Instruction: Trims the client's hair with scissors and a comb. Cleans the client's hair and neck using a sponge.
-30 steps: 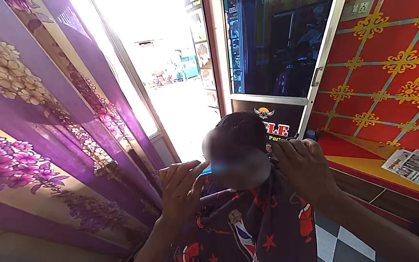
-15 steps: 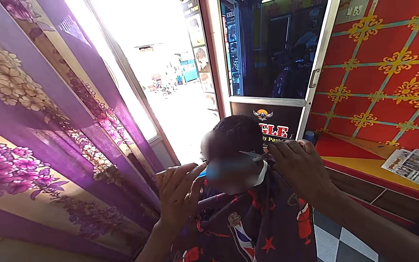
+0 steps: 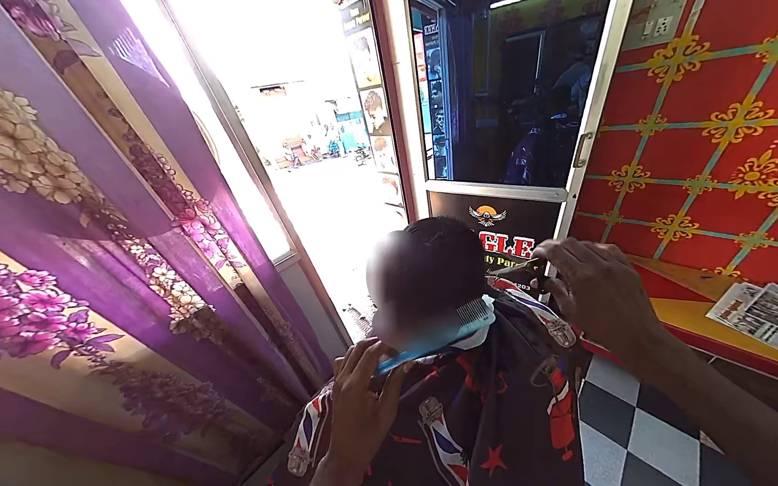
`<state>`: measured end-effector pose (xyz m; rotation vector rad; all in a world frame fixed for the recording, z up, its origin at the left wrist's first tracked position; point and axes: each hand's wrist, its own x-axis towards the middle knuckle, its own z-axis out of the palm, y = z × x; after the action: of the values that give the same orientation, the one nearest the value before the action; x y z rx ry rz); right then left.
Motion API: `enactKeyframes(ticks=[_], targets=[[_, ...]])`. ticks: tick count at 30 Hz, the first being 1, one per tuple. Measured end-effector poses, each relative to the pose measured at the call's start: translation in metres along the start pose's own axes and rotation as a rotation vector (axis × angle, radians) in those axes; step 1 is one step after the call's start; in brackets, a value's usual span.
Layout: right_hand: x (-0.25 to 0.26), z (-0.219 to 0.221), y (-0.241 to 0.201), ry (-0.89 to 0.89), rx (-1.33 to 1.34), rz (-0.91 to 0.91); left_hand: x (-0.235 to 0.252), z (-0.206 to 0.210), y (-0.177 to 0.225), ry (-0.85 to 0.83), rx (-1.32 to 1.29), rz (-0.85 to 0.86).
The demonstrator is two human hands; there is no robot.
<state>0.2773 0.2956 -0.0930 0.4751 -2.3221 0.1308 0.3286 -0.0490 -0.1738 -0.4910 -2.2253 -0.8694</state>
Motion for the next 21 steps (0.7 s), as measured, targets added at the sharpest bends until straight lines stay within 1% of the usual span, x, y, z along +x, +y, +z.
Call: enactKeyframes(ticks=[1,3,7,12,16,21], targets=[[0.001,-0.001,0.002,-0.019,-0.028,-0.018,0.004,0.001,-0.001,-0.006,0.009,-0.032],[0.004,-0.002,0.003,0.022,-0.094,-0.068,0.015,0.0,-0.002,0.036,0.043,-0.034],[0.012,-0.006,-0.001,-0.053,-0.186,-0.106,0.028,-0.003,0.003,0.19,0.122,0.074],[0.023,-0.013,-0.008,-0.053,-0.233,-0.189,0.039,-0.004,0.008,0.36,0.189,0.179],[0.032,-0.016,-0.018,-0.114,-0.294,-0.242,0.041,-0.003,0.007,0.403,0.215,0.218],[0.039,-0.018,-0.039,-0.07,-0.313,-0.317,0.043,-0.005,0.008,0.415,0.232,0.259]])
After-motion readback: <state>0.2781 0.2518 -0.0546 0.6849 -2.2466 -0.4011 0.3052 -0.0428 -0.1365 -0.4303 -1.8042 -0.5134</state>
